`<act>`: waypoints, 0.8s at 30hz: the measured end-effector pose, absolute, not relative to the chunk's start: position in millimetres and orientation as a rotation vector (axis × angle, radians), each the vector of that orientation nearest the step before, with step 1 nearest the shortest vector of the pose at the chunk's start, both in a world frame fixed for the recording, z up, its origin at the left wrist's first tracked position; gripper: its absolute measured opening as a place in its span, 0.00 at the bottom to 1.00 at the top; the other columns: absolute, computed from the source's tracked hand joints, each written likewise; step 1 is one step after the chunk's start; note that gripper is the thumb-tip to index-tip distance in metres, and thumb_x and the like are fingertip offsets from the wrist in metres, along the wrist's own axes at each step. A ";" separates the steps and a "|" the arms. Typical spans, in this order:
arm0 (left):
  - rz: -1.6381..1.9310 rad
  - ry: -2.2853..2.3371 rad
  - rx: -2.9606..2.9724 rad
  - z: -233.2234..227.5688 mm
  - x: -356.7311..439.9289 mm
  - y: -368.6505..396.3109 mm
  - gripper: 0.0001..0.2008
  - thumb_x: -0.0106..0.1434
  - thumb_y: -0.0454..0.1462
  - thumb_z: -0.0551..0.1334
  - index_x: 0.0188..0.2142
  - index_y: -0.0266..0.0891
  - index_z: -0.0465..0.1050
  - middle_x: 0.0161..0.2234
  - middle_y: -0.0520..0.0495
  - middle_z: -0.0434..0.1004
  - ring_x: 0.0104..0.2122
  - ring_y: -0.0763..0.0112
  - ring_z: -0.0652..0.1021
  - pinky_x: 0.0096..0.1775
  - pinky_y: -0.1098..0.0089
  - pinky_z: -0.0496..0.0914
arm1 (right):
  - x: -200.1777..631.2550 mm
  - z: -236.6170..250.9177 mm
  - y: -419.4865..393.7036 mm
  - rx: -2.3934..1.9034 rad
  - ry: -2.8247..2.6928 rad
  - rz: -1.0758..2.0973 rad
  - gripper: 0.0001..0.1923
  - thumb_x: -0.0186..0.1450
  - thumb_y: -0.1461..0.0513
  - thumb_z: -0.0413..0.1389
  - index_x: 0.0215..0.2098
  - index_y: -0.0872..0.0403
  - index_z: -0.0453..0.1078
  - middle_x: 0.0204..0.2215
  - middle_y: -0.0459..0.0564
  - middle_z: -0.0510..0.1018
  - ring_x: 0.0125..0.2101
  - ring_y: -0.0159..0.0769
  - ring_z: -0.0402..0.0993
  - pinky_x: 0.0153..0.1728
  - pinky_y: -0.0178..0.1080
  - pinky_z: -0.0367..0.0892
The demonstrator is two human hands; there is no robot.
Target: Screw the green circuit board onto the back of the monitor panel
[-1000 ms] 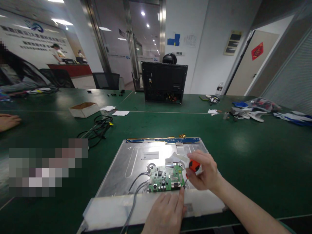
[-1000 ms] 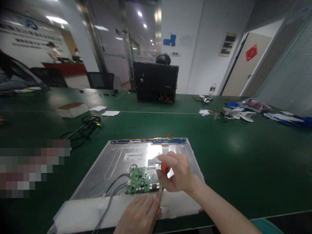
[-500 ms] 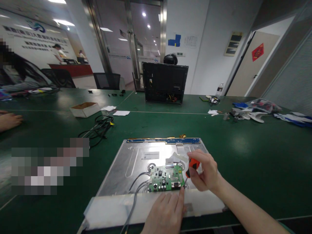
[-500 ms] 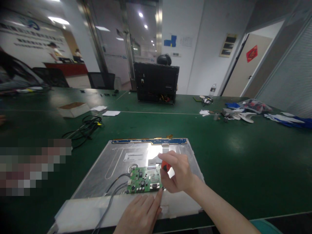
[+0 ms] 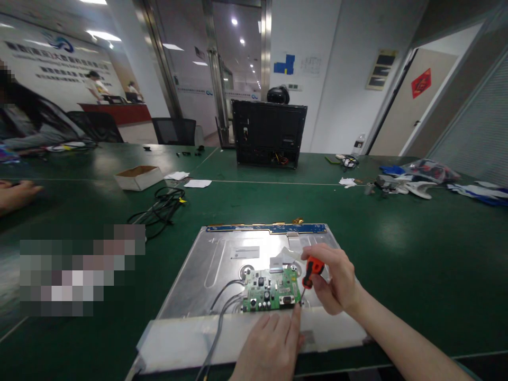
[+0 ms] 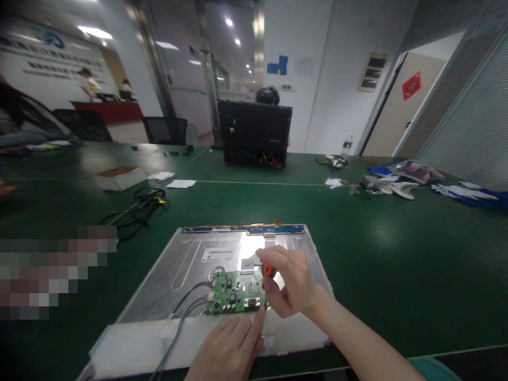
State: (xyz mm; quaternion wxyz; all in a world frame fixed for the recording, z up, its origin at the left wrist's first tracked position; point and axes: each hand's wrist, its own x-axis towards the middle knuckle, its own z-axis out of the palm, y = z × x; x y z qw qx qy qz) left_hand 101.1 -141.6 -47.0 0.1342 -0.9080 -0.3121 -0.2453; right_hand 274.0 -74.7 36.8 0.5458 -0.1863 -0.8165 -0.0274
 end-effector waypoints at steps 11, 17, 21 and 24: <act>-0.705 -0.919 -2.622 -45.2 102.1 -141.9 0.20 0.73 0.31 0.38 0.51 0.26 0.65 0.28 0.44 0.74 0.25 0.65 0.75 0.27 0.65 0.70 | 270.9 35.0 -75.7 -0.480 -1.868 -0.189 0.21 0.60 0.67 0.51 0.52 0.54 0.61 0.19 0.40 0.67 0.17 0.32 0.64 0.17 0.34 0.59; -0.713 -0.917 -2.626 -46.8 101.2 -143.5 0.19 0.72 0.30 0.39 0.51 0.26 0.64 0.28 0.45 0.74 0.25 0.65 0.75 0.27 0.66 0.70 | 269.9 36.5 -74.8 -0.491 -1.875 -0.204 0.19 0.61 0.67 0.51 0.51 0.54 0.62 0.18 0.39 0.66 0.16 0.30 0.62 0.16 0.33 0.57; -0.712 -0.924 -2.626 -48.1 101.4 -142.8 0.17 0.72 0.30 0.42 0.51 0.27 0.65 0.29 0.44 0.74 0.26 0.65 0.75 0.29 0.66 0.70 | 270.9 37.3 -75.3 -0.445 -1.893 -0.150 0.20 0.61 0.66 0.50 0.52 0.55 0.61 0.20 0.41 0.67 0.18 0.31 0.65 0.18 0.34 0.60; -0.696 -0.920 -2.629 -48.4 101.2 -142.2 0.17 0.71 0.30 0.43 0.51 0.27 0.65 0.29 0.44 0.74 0.26 0.65 0.75 0.28 0.66 0.70 | 272.4 37.3 -76.3 -0.439 -1.922 -0.088 0.22 0.61 0.66 0.47 0.54 0.57 0.60 0.23 0.45 0.71 0.23 0.35 0.70 0.21 0.36 0.65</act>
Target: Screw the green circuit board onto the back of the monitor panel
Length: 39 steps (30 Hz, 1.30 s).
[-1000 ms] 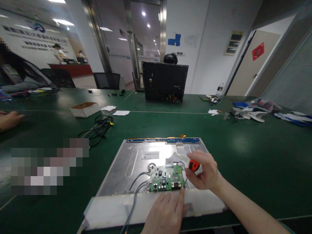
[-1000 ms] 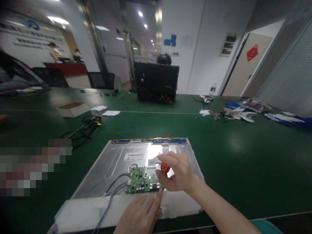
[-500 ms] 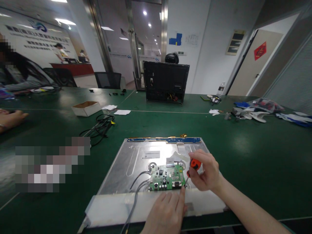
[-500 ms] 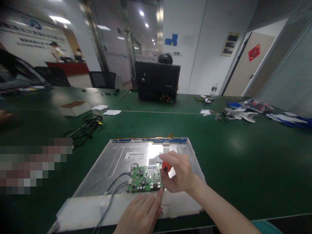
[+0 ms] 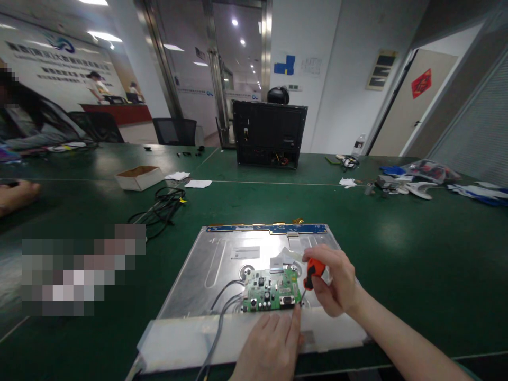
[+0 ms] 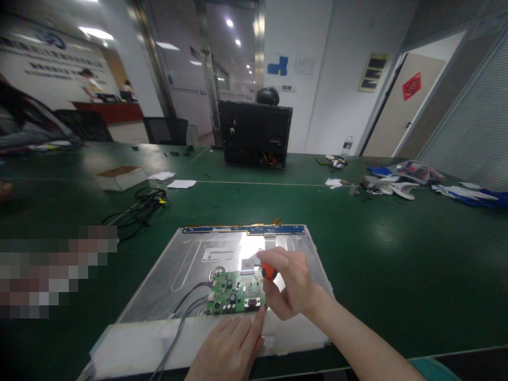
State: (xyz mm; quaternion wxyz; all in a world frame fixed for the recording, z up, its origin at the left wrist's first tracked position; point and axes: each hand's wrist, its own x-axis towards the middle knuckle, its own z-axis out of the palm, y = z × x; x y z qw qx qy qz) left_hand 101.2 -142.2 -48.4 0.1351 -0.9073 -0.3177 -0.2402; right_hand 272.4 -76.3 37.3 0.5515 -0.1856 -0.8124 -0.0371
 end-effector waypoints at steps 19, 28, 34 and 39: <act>-0.714 -0.920 -2.636 -47.2 101.0 -142.1 0.18 0.72 0.31 0.41 0.51 0.27 0.65 0.28 0.45 0.74 0.25 0.65 0.75 0.28 0.66 0.69 | 270.9 37.3 -75.0 -0.464 -1.904 -0.158 0.19 0.62 0.65 0.50 0.53 0.54 0.61 0.19 0.40 0.66 0.16 0.30 0.62 0.16 0.34 0.58; -0.725 -0.921 -2.644 -50.1 100.3 -140.6 0.17 0.71 0.30 0.43 0.52 0.27 0.64 0.29 0.44 0.74 0.27 0.65 0.75 0.29 0.66 0.70 | 272.1 37.1 -75.7 -0.453 -1.896 -0.103 0.23 0.58 0.68 0.47 0.53 0.55 0.61 0.22 0.44 0.71 0.21 0.35 0.69 0.19 0.35 0.64; -0.726 -0.905 -2.612 -50.8 101.1 -140.6 0.18 0.72 0.31 0.41 0.51 0.26 0.64 0.28 0.45 0.74 0.25 0.67 0.75 0.28 0.67 0.68 | 269.0 37.4 -75.8 -0.501 -1.859 -0.205 0.20 0.60 0.68 0.50 0.51 0.52 0.62 0.18 0.39 0.67 0.16 0.31 0.63 0.15 0.33 0.59; -0.726 -0.915 -2.613 -47.8 101.1 -141.2 0.17 0.72 0.31 0.41 0.51 0.27 0.65 0.28 0.45 0.74 0.25 0.66 0.75 0.28 0.67 0.68 | 269.3 37.4 -75.1 -0.497 -1.879 -0.201 0.18 0.62 0.66 0.51 0.51 0.53 0.62 0.18 0.39 0.66 0.16 0.30 0.63 0.15 0.33 0.58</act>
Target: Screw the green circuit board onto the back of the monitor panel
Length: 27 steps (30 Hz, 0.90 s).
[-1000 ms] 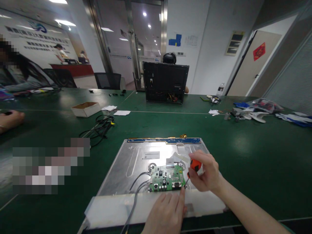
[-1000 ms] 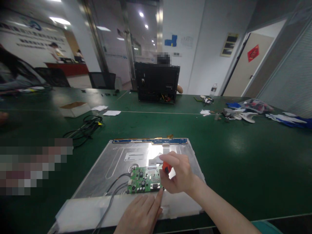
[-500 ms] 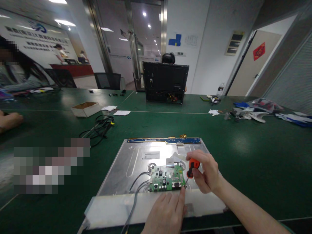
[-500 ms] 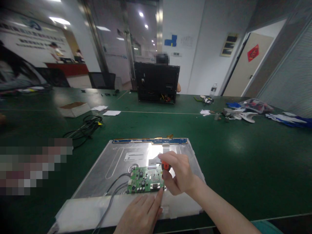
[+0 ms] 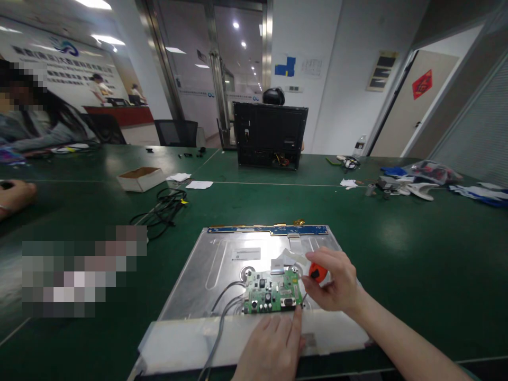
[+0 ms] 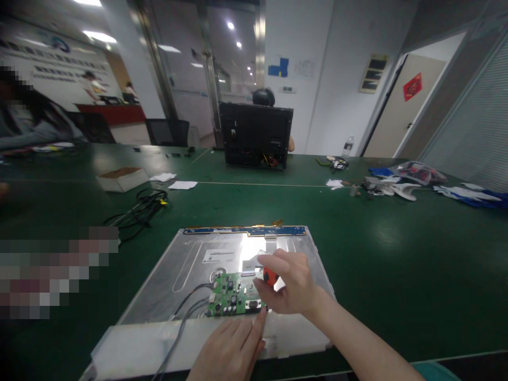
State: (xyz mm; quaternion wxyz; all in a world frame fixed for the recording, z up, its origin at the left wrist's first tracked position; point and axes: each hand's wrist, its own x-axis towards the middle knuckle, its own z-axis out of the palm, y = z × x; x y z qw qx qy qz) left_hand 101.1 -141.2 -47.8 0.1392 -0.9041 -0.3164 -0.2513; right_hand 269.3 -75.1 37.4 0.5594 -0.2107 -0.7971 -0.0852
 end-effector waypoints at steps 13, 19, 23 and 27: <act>-0.722 -0.899 -2.634 -45.1 101.2 -140.8 0.20 0.72 0.30 0.38 0.51 0.24 0.64 0.28 0.44 0.75 0.25 0.65 0.75 0.26 0.65 0.70 | 271.9 38.7 -76.8 -0.452 -1.926 -0.108 0.22 0.60 0.67 0.45 0.53 0.57 0.60 0.23 0.46 0.70 0.24 0.35 0.71 0.22 0.36 0.66; -0.727 -0.899 -2.621 -46.1 101.8 -140.8 0.20 0.73 0.31 0.38 0.51 0.25 0.64 0.29 0.43 0.75 0.26 0.64 0.77 0.28 0.65 0.71 | 269.9 39.6 -76.9 -0.453 -1.891 -0.159 0.20 0.60 0.68 0.46 0.51 0.57 0.61 0.21 0.43 0.69 0.19 0.32 0.66 0.18 0.34 0.62; -0.727 -0.897 -2.618 -46.3 101.4 -140.7 0.21 0.73 0.32 0.37 0.50 0.25 0.64 0.27 0.44 0.74 0.24 0.65 0.76 0.26 0.65 0.70 | 269.8 37.3 -76.0 -0.491 -1.880 -0.201 0.18 0.61 0.68 0.49 0.50 0.55 0.61 0.20 0.41 0.68 0.17 0.30 0.64 0.16 0.33 0.59; -0.726 -0.897 -2.603 -44.6 101.9 -141.4 0.22 0.73 0.32 0.35 0.50 0.25 0.65 0.27 0.45 0.74 0.23 0.65 0.75 0.25 0.65 0.69 | 270.2 36.7 -75.6 -0.509 -1.884 -0.230 0.17 0.61 0.67 0.51 0.50 0.54 0.62 0.19 0.39 0.68 0.16 0.30 0.63 0.15 0.33 0.57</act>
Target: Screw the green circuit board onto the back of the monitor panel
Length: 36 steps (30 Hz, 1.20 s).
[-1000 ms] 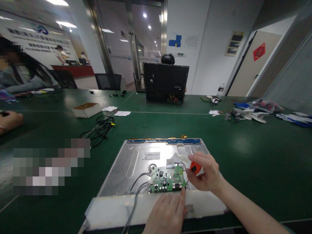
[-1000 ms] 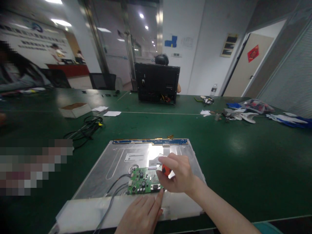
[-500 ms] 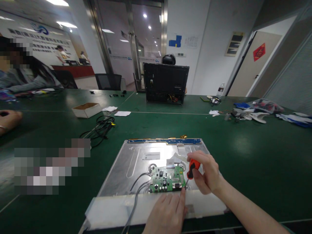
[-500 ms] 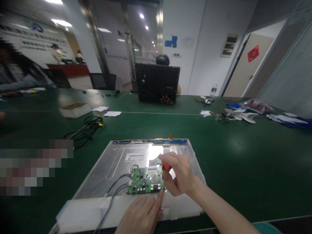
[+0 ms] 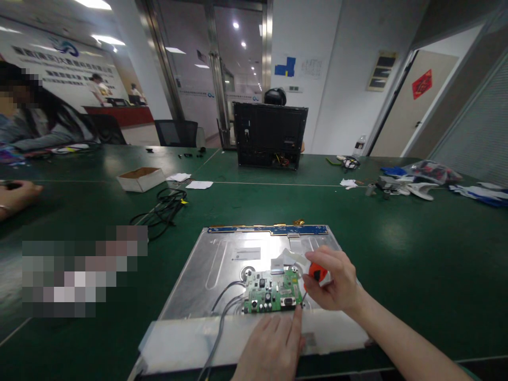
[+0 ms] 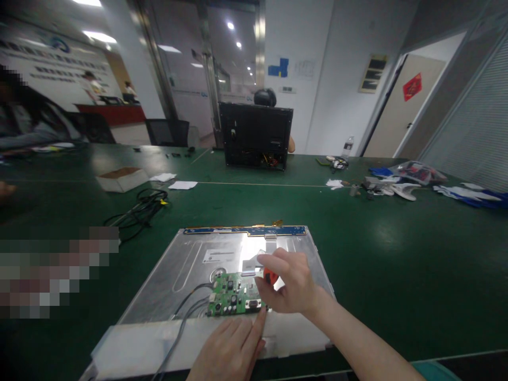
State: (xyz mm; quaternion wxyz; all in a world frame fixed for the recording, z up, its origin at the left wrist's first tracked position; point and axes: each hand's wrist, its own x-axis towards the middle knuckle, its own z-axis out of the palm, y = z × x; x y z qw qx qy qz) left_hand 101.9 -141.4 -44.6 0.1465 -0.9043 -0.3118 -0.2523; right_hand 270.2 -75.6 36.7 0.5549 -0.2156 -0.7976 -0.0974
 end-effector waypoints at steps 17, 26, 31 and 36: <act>-0.765 -0.888 -2.577 -44.0 102.5 -139.8 0.23 0.73 0.31 0.35 0.49 0.25 0.66 0.27 0.45 0.74 0.24 0.67 0.76 0.26 0.67 0.69 | 270.5 38.6 -75.6 -0.471 -1.882 -0.194 0.21 0.59 0.68 0.48 0.51 0.56 0.61 0.22 0.44 0.71 0.20 0.33 0.68 0.17 0.34 0.62; -0.777 -0.876 -2.573 -46.3 102.8 -139.2 0.22 0.73 0.31 0.36 0.49 0.25 0.65 0.28 0.45 0.75 0.23 0.67 0.76 0.25 0.67 0.69 | 270.2 35.3 -75.6 -0.507 -1.888 -0.186 0.17 0.62 0.66 0.50 0.50 0.53 0.62 0.18 0.39 0.68 0.16 0.30 0.64 0.16 0.33 0.59; -0.757 -0.864 -2.568 -46.0 101.2 -138.4 0.21 0.73 0.31 0.37 0.49 0.25 0.66 0.27 0.44 0.75 0.24 0.66 0.76 0.26 0.66 0.69 | 273.2 39.1 -76.4 -0.441 -1.949 -0.103 0.20 0.61 0.66 0.45 0.52 0.57 0.61 0.23 0.45 0.71 0.22 0.35 0.71 0.20 0.36 0.65; -0.729 -0.876 -2.570 -46.9 100.8 -139.0 0.20 0.72 0.30 0.38 0.49 0.25 0.66 0.27 0.45 0.74 0.24 0.67 0.75 0.26 0.67 0.70 | 274.1 40.6 -77.8 -0.478 -1.942 -0.113 0.23 0.59 0.68 0.45 0.53 0.57 0.61 0.27 0.49 0.74 0.27 0.38 0.74 0.25 0.38 0.69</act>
